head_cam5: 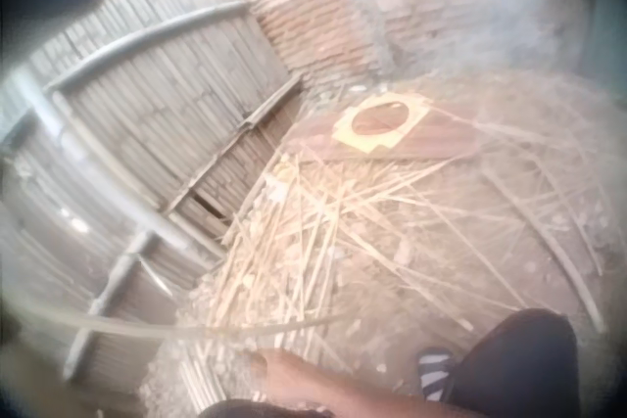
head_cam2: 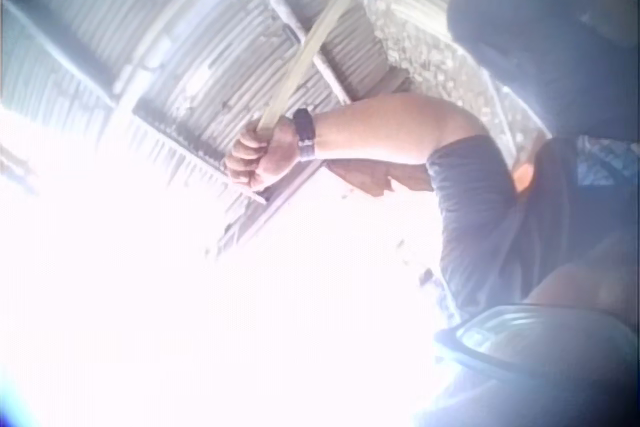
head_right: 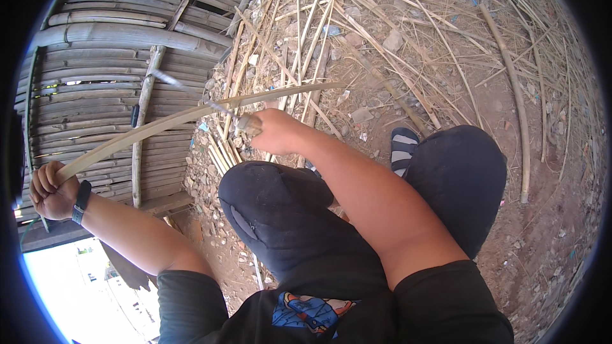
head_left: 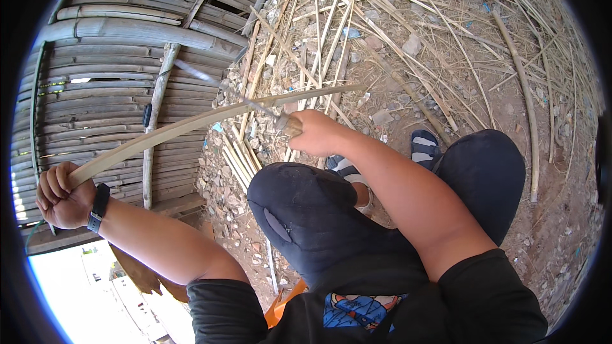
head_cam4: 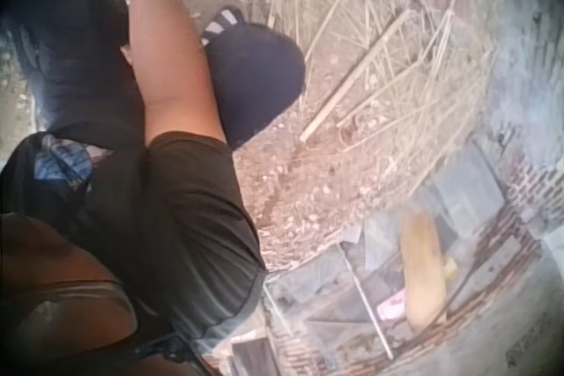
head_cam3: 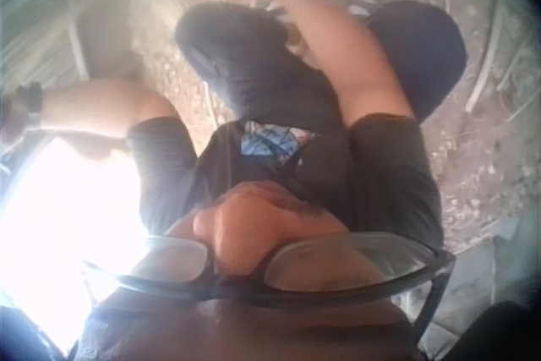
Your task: The person kneels on the ground and uses a machete to split long bamboo sticks into thin strips. They hold the bamboo with one hand and strike it with the machete to separate the pieces, occasionally adjusting the bamboo or picking up new sticks from the pile.
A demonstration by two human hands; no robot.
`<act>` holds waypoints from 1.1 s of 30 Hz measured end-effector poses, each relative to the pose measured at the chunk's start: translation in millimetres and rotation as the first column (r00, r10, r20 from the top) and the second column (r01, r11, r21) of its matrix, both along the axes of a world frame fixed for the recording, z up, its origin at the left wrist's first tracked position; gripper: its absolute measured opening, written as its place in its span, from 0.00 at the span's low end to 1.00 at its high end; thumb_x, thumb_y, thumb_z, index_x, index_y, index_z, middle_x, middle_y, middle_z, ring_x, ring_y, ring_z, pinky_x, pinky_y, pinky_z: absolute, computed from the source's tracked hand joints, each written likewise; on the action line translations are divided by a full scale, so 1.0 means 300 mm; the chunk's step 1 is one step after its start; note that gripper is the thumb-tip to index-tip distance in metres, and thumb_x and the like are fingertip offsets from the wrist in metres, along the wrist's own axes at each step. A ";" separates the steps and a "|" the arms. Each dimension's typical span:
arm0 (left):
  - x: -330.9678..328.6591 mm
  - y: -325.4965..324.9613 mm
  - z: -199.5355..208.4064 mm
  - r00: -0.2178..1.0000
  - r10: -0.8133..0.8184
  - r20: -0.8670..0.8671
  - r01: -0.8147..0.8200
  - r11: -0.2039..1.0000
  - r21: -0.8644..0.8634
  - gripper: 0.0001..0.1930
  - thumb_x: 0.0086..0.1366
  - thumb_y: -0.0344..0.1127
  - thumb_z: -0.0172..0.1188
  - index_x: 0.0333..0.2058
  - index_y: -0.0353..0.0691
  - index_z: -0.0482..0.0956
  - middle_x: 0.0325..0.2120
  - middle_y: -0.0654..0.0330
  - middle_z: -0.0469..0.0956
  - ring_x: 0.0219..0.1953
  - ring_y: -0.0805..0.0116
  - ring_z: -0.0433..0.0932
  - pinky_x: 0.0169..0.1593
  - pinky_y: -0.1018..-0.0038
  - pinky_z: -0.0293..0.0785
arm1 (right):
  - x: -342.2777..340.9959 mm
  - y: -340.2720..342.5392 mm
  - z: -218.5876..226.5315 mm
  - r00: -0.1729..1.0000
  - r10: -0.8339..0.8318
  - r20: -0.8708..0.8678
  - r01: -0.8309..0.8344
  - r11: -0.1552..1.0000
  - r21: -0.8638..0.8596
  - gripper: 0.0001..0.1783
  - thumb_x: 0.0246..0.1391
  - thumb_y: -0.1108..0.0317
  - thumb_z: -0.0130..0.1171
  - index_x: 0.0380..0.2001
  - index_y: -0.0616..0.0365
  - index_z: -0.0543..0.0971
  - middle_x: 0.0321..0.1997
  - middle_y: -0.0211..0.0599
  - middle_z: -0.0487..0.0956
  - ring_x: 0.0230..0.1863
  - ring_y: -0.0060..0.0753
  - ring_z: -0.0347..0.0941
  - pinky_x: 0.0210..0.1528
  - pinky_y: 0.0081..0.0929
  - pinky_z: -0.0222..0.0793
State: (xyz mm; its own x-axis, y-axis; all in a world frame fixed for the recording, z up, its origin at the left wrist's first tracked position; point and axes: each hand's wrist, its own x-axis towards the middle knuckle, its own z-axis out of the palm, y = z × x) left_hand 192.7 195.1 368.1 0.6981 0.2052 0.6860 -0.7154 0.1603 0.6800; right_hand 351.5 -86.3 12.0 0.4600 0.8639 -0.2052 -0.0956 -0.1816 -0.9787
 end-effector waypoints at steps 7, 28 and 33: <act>0.024 0.015 -0.006 0.978 0.208 0.027 -0.207 0.978 -0.037 0.14 0.60 0.35 0.50 0.15 0.49 0.64 0.11 0.72 0.56 0.13 0.78 0.52 0.19 0.79 0.49 | -0.017 -0.016 -0.287 0.954 -0.279 -0.111 0.251 0.944 -0.216 0.13 0.46 0.69 0.58 0.36 0.63 0.75 0.28 0.47 0.78 0.31 0.41 0.78 0.35 0.39 0.73; 0.139 -0.046 0.074 0.872 0.490 0.010 -0.489 0.871 -0.053 0.15 0.64 0.38 0.43 0.17 0.48 0.61 0.12 0.70 0.54 0.12 0.75 0.51 0.18 0.77 0.50 | -0.061 0.010 -0.152 0.966 -0.259 -0.029 0.259 0.965 0.023 0.12 0.45 0.65 0.61 0.32 0.60 0.75 0.28 0.45 0.79 0.32 0.40 0.79 0.37 0.38 0.73; 0.114 -0.001 0.113 0.863 0.505 -0.025 -0.505 0.863 -0.016 0.16 0.65 0.38 0.43 0.16 0.47 0.60 0.12 0.68 0.53 0.13 0.74 0.51 0.18 0.76 0.48 | -0.081 0.027 -0.248 0.957 -0.195 0.217 0.173 0.978 0.119 0.20 0.45 0.64 0.62 0.44 0.59 0.78 0.30 0.51 0.80 0.34 0.47 0.79 0.39 0.40 0.73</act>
